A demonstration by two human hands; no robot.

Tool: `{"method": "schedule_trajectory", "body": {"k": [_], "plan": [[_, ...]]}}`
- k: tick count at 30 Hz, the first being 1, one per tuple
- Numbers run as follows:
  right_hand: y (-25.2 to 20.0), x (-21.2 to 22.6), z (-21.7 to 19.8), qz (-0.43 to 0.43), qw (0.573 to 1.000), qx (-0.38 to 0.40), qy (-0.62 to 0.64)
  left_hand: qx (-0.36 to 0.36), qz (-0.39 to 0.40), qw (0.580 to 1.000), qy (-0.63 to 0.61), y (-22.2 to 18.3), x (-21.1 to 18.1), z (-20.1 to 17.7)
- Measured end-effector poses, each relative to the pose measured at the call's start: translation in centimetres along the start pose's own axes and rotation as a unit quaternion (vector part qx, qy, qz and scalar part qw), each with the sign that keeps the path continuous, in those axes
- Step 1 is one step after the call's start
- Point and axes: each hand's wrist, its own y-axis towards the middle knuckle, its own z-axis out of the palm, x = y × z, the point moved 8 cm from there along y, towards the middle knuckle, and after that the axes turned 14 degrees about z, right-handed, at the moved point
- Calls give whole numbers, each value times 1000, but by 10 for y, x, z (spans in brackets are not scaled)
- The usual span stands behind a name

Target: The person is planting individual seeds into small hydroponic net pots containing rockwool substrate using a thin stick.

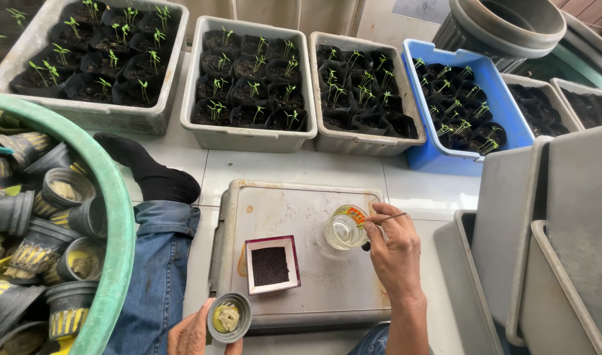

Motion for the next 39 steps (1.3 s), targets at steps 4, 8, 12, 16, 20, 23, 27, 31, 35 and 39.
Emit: {"method": "schedule_trajectory", "body": {"k": [4, 8, 12, 16, 20, 23, 27, 31, 35, 39], "plan": [[-6, 12, -19, -9, 1000, -12, 24, -18, 17, 1000, 2, 4, -6, -4], [-23, 43, -54, -44, 986, -119, 111, -24, 9, 1000, 4, 5, -6, -3], [-24, 22, -40, -76, 960, -230, 141, -38, 29, 999, -7, 10, -11, -6], [-20, 47, -12, -112, 991, -77, 12, -52, 16, 999, 4, 18, -12, -13], [-37, 54, -45, -102, 968, -195, 124, -63, 3, 998, -9, 25, -21, -21], [-32, 46, -24, -110, 972, -165, 128, -74, -35, 997, 0, 32, -36, -28], [-32, 69, -16, -117, 983, -106, 94, -59, -8, 998, -17, 43, -31, -32], [-34, 40, 1, 91, 937, 52, 334, -138, -56, 989, 6, 66, -58, -55], [-46, 6, 72, 200, 888, 299, 286, -131, -51, 990, 2, 71, -68, -62], [-48, 3, 99, 244, 834, 374, 326, -148, -56, 987, -9, 72, -67, -64]]}}
